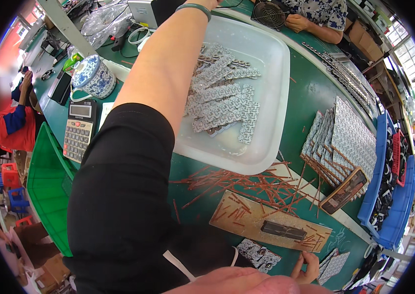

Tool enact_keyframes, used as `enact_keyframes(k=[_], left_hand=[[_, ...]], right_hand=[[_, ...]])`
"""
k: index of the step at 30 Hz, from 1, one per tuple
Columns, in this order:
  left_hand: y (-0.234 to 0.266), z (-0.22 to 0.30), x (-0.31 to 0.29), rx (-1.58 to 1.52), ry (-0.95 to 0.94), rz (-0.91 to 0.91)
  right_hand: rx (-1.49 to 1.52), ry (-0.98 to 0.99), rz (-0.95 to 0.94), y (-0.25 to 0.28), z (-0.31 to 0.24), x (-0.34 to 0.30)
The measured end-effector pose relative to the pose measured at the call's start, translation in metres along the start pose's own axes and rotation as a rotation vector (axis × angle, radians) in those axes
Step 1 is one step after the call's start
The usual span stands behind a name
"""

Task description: The person bends and breaks perforated sheets of electronic components into strips and individual pieces by hand, then sorts and stacks the separated pieces on the workbench.

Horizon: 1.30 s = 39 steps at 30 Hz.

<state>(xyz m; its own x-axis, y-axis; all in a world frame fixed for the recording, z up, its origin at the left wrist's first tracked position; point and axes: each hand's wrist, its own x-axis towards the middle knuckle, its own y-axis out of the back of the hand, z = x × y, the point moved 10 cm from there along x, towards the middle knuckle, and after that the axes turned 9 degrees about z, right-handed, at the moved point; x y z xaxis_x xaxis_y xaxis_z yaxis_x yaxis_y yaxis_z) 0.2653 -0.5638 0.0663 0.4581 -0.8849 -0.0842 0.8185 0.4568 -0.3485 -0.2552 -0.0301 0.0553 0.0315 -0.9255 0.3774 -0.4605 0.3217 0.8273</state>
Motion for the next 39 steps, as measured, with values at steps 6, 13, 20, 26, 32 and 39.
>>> enact_keyframes(k=[6,13,20,26,32,39], left_hand=[[-0.017,-0.087,0.054,0.192,0.112,-0.034],[-0.113,0.000,0.002,-0.195,-0.003,-0.296],[0.006,0.150,-0.065,-0.130,-0.320,-0.023],[0.175,0.245,-0.016,-0.071,-0.455,0.206],[0.258,0.216,-0.033,-0.384,-0.272,0.301],[0.333,0.218,-0.031,-0.109,-0.231,0.479]], right_hand=[[0.038,0.100,0.008,-0.008,-0.007,0.002],[-0.011,0.085,0.040,0.006,0.000,-0.012],[0.007,-0.003,0.047,0.005,0.015,-0.022],[0.066,0.068,0.112,0.007,0.002,-0.013],[0.135,0.076,0.124,0.016,0.001,-0.013],[0.550,0.137,0.140,0.016,0.003,-0.007]])
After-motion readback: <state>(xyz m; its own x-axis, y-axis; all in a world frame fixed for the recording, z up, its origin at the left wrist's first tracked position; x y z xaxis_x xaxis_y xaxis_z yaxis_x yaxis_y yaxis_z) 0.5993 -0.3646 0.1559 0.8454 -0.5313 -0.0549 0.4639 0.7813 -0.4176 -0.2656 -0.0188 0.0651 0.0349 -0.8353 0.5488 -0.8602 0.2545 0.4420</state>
